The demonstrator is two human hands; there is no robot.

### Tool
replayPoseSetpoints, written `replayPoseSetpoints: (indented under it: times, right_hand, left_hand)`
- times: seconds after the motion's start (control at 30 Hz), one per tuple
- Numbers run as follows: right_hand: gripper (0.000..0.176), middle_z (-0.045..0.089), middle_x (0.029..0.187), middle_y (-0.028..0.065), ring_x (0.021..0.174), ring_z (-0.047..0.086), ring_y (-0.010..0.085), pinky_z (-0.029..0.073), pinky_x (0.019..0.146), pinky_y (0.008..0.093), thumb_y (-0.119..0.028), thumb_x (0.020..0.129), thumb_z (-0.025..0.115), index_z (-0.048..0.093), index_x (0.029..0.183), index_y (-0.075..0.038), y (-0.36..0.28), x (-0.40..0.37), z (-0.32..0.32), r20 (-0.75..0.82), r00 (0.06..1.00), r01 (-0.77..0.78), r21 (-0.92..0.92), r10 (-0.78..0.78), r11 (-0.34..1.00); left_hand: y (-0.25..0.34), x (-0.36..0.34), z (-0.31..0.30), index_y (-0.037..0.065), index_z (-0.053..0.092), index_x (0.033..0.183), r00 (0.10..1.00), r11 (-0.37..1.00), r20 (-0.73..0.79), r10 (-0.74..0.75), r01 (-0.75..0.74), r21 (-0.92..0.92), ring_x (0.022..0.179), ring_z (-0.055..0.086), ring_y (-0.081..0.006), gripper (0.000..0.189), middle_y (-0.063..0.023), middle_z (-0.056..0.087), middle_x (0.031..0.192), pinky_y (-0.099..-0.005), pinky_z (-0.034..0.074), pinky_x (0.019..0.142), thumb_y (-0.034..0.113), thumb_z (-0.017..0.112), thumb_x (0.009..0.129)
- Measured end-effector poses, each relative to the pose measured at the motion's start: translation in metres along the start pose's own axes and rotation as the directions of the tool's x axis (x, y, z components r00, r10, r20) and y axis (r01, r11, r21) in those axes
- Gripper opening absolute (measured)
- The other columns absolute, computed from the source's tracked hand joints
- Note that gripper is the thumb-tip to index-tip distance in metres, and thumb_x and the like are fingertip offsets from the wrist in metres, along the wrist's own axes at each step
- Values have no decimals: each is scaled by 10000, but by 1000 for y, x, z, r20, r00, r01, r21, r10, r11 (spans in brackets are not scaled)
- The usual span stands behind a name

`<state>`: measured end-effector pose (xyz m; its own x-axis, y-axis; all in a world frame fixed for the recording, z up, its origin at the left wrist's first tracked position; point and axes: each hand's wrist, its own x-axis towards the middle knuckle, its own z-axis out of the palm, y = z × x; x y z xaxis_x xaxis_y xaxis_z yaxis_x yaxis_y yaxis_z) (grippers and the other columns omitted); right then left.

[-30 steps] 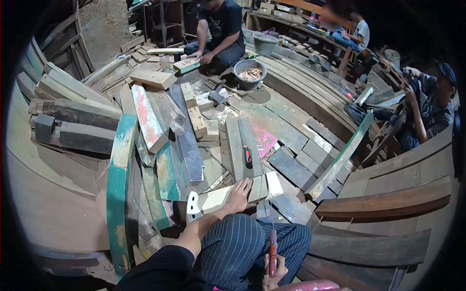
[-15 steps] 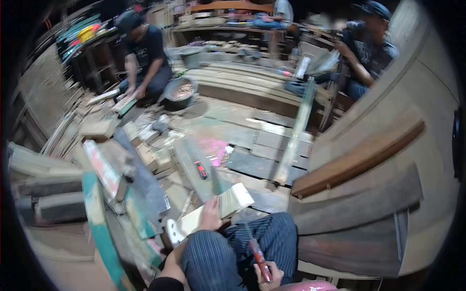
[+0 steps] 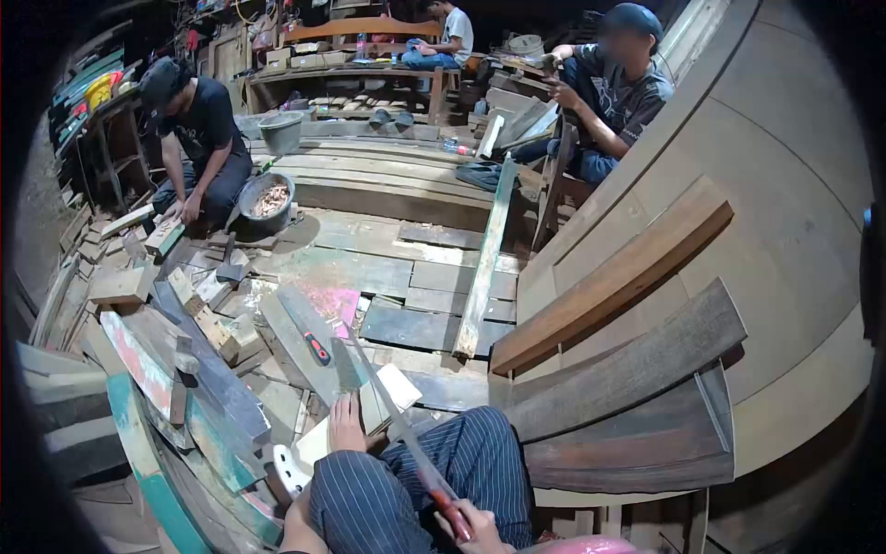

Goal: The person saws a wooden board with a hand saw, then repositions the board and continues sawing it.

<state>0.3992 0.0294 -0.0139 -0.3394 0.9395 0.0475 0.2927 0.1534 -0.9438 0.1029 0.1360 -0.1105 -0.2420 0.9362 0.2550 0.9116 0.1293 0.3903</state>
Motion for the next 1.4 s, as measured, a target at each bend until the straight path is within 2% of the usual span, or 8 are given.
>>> replayPoseSetpoints:
  times: [0.1,0.13,0.4,0.53,0.77,0.83,0.9,1.4]
  right_hand:
    - [80,698,814,48,746,678,150,548,687,310,-162,971,714,686,969,-87,-16,4,3,-180,955,-240,6,237,971]
    - [96,658,688,37,605,625,137,483,564,317,-195,939,759,721,939,-106,-32,10,-2,-225,967,-153,-118,123,981]
    - [214,667,690,118,573,673,273,523,534,374,-126,831,814,660,956,-45,-12,-8,21,-149,960,174,-338,-235,925]
    - [310,682,725,143,576,696,337,548,520,403,-97,791,823,625,1014,-13,6,-11,6,52,959,279,-366,-280,888]
    - [271,667,705,135,581,701,341,535,511,381,-48,834,749,603,1062,-24,-33,8,-12,163,982,147,-321,-98,936]
    - [214,653,684,149,576,717,269,534,515,346,-81,874,759,613,1015,-13,-69,30,-20,168,985,88,-282,-41,955]
    - [269,645,660,195,580,694,386,517,510,413,-166,921,753,594,1080,-18,-115,57,-23,140,989,-10,-221,42,975]
    - [217,666,695,176,606,727,314,525,504,368,-106,901,774,614,1024,-29,-8,99,49,5,970,240,-171,-242,956]
  left_hand:
    - [-3,-7,5,-64,351,1507,1000,998,8,-10,10,-55,1352,446,-416,1203,-251,482,1441,-527,301,1189,370,940,552]
    - [-2,-7,3,-65,359,1502,1000,997,6,-14,14,-73,1357,444,-417,1195,-252,481,1444,-526,302,1189,358,942,549]
    - [-8,-5,12,-46,416,1468,997,990,-67,-23,13,-140,1359,448,-411,1129,-247,499,1420,-501,322,1197,309,935,531]
    - [-12,-10,21,-47,409,1482,995,992,-103,-17,4,-128,1355,454,-413,1157,-238,505,1421,-499,327,1200,333,943,528]
    - [-14,-8,16,-39,388,1504,998,985,-55,-11,1,-173,1349,451,-431,1180,-267,483,1433,-524,333,1181,374,933,543]
    - [-18,-7,21,-42,380,1504,998,986,-58,2,-12,-167,1347,448,-439,1198,-271,477,1437,-535,334,1173,389,931,531]
    - [-18,-7,23,-41,378,1493,997,989,-73,15,-26,-147,1329,450,-440,1203,-271,480,1412,-537,346,1152,402,925,517]
    - [-19,-8,24,-28,389,1499,999,991,-43,-7,1,-137,1333,456,-393,1211,-220,500,1411,-499,363,1144,436,920,514]
